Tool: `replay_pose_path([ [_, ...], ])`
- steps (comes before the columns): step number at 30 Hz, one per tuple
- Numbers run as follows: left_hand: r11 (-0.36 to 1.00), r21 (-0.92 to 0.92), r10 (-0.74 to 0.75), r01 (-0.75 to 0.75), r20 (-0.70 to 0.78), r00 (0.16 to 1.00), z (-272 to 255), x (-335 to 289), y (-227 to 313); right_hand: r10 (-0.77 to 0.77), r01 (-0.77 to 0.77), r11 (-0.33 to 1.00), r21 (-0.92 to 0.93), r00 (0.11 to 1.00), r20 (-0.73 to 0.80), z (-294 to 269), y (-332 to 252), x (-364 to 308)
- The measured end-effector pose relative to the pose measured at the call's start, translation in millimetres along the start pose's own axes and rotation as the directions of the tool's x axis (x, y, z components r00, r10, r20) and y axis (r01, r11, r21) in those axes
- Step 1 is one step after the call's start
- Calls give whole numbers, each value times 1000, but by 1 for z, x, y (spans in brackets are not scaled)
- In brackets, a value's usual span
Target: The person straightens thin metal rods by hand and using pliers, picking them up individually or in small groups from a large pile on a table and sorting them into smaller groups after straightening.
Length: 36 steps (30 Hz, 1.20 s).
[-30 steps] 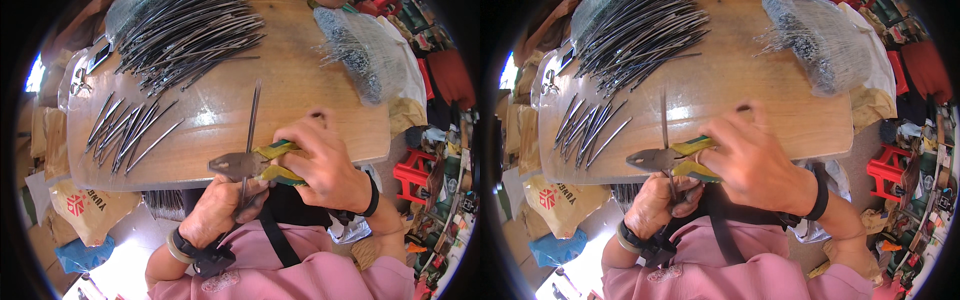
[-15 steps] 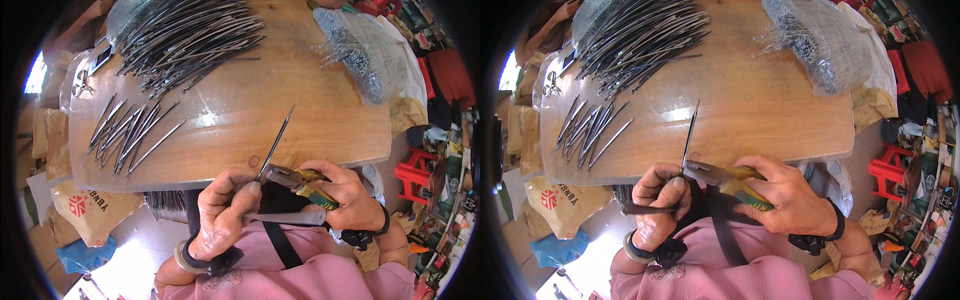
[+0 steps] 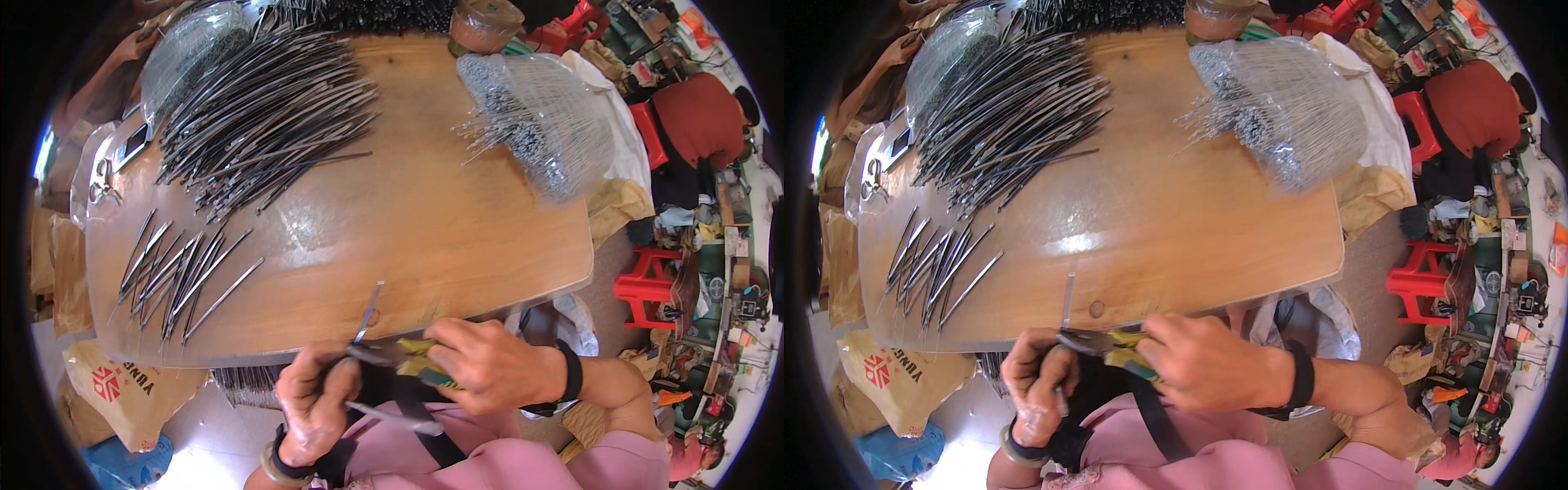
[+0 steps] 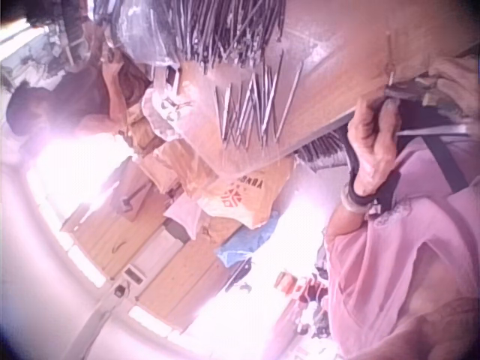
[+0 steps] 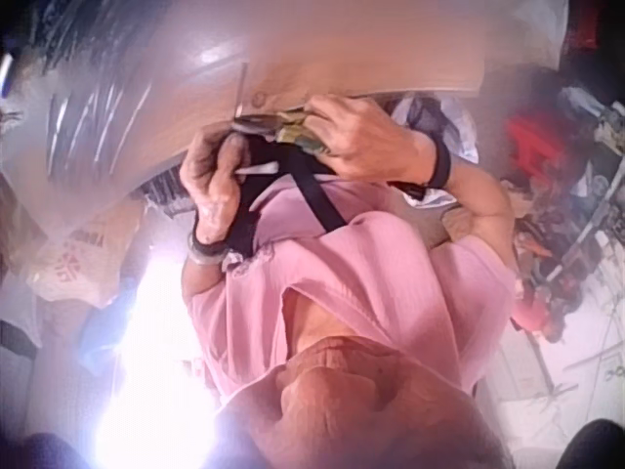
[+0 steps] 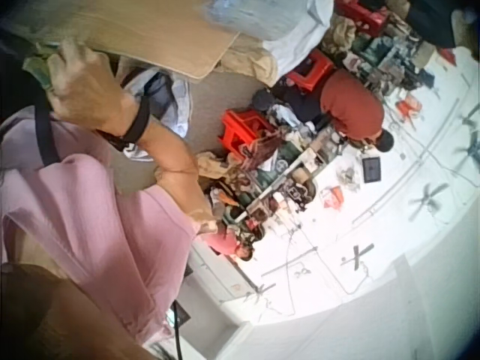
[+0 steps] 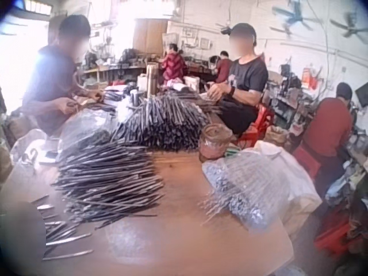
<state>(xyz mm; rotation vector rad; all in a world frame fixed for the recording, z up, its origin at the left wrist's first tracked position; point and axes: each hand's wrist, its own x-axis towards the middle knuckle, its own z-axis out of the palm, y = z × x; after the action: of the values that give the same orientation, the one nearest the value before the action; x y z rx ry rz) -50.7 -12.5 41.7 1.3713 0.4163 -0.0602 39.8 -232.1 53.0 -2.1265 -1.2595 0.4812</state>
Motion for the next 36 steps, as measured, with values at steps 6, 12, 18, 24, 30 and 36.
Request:
replay_pose_path([
  [6, 998, 48, -40, 46, -128, 991, -41, 15, 23, -196, 194, 981, -29, 976, -100, -9, 12, 46],
  [12, 637, 754, 495, -161, -239, 836, -119, 28, 31, -232, -34, 811, -584, 898, -375, -94, 42, 63],
  [18, 366, 880, 559, -303, 52, 827, -103, 47, 65, -217, -38, 665, -746, 946, -241, -116, 54, 53],
  [24, 362, 801, 539, -477, 237, 808, -53, 130, 61, -307, -189, 737, -649, 762, -570, -116, 17, 69],
  [30, 52, 888, 419, -456, 395, 817, -50, 164, 52, 203, 382, 844, 376, 421, -884, -105, 22, 20],
  [36, -72, 890, 501, -450, 423, 755, -37, 144, 64, 212, -216, 971, 103, 575, -790, -70, 49, -23],
])
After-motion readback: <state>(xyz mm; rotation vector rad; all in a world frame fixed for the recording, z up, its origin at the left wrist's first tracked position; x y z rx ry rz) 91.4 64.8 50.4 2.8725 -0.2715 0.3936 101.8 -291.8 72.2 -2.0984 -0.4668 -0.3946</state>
